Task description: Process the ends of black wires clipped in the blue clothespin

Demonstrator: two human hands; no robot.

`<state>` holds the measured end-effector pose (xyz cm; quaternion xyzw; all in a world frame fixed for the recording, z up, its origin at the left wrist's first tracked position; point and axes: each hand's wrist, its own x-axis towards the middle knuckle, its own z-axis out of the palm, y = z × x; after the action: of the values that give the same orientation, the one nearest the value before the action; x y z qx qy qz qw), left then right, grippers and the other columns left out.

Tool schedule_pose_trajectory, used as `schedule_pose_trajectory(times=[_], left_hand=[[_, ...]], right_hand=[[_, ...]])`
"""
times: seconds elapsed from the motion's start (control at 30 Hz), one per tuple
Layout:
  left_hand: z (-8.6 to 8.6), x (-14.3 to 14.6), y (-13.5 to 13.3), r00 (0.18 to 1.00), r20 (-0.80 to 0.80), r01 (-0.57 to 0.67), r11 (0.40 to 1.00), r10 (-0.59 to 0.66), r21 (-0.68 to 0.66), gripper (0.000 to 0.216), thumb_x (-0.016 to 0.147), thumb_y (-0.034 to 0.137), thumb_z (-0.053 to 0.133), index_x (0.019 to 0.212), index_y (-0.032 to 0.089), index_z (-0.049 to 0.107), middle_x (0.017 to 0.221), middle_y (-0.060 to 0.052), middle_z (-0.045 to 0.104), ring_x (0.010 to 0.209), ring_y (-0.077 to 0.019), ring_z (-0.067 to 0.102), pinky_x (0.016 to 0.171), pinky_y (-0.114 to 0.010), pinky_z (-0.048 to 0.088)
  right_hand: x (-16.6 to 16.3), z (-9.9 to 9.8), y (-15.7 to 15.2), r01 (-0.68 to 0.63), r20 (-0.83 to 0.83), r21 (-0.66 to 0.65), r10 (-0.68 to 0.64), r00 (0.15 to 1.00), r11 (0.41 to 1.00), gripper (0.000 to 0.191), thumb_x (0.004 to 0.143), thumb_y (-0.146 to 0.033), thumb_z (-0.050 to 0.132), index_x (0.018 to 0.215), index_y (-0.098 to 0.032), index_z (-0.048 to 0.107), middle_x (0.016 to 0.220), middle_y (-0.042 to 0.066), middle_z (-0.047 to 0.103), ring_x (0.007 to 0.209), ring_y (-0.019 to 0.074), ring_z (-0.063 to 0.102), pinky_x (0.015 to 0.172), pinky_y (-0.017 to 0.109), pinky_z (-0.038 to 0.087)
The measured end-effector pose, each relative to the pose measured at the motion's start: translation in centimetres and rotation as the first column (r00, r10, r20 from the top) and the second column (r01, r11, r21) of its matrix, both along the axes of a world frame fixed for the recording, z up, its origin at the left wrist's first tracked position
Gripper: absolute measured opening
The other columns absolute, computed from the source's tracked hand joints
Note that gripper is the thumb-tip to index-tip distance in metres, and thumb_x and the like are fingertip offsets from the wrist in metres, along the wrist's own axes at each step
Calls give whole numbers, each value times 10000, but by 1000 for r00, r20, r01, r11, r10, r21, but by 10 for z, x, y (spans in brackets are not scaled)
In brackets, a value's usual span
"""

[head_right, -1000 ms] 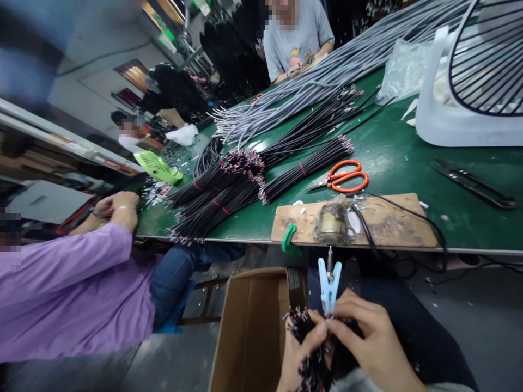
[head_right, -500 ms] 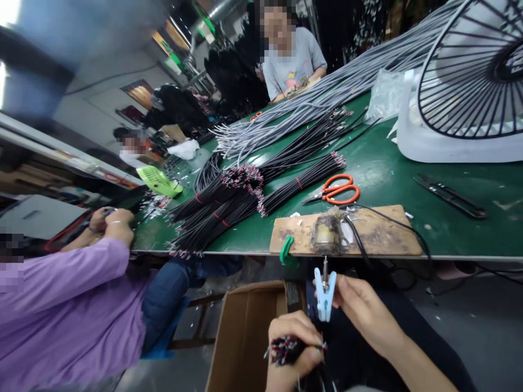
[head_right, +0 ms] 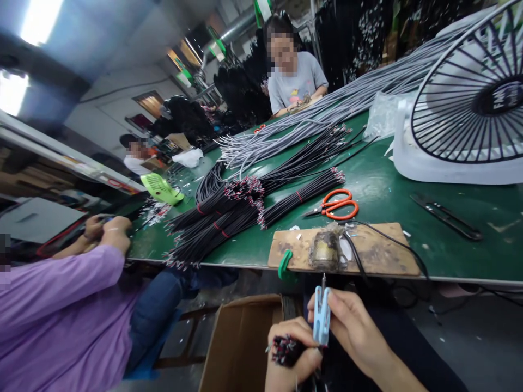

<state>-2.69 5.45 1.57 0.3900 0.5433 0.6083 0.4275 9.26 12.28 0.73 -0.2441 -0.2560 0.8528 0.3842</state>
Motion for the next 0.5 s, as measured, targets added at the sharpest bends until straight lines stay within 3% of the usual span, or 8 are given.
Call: schedule_pose_trajectory(times=[0.13,0.27,0.4,0.5], left_hand=[[1,-1,-1,1000,-5,3,1000,-3,-1,83,628,269,820,598,204,778,532,-49,696,499,-149,583,551,-253,436],[6,-2,-2,999,-39,14,999,-15,-36,144,647,320,816,609,189,768,560,-65,696,516,-162,592,550,-265,447],[6,0,-9,1000,-5,9,998,-9,-70,288,628,408,826,540,164,701,507,-50,649,480,-137,562,517,-249,416],[0,5,-17,976,217,13,978,33,-210,395,632,477,817,585,166,578,481,5,603,374,-81,487,429,-213,360]], right_hand=[[1,-4,-2,-17,78,0,17,997,1000,481,814,-601,598,854,-157,778,776,118,743,751,239,693,736,383,538],[9,-17,-1,-16,137,33,11,991,999,573,837,-656,500,846,-155,779,714,120,722,716,256,672,682,400,531],[24,-31,-3,-23,269,186,-28,963,982,429,874,-535,544,877,-165,760,706,79,678,677,215,612,658,357,511],[33,-32,-8,-109,463,375,-85,882,920,235,862,-399,624,835,-191,729,760,58,663,725,205,615,684,317,514]])
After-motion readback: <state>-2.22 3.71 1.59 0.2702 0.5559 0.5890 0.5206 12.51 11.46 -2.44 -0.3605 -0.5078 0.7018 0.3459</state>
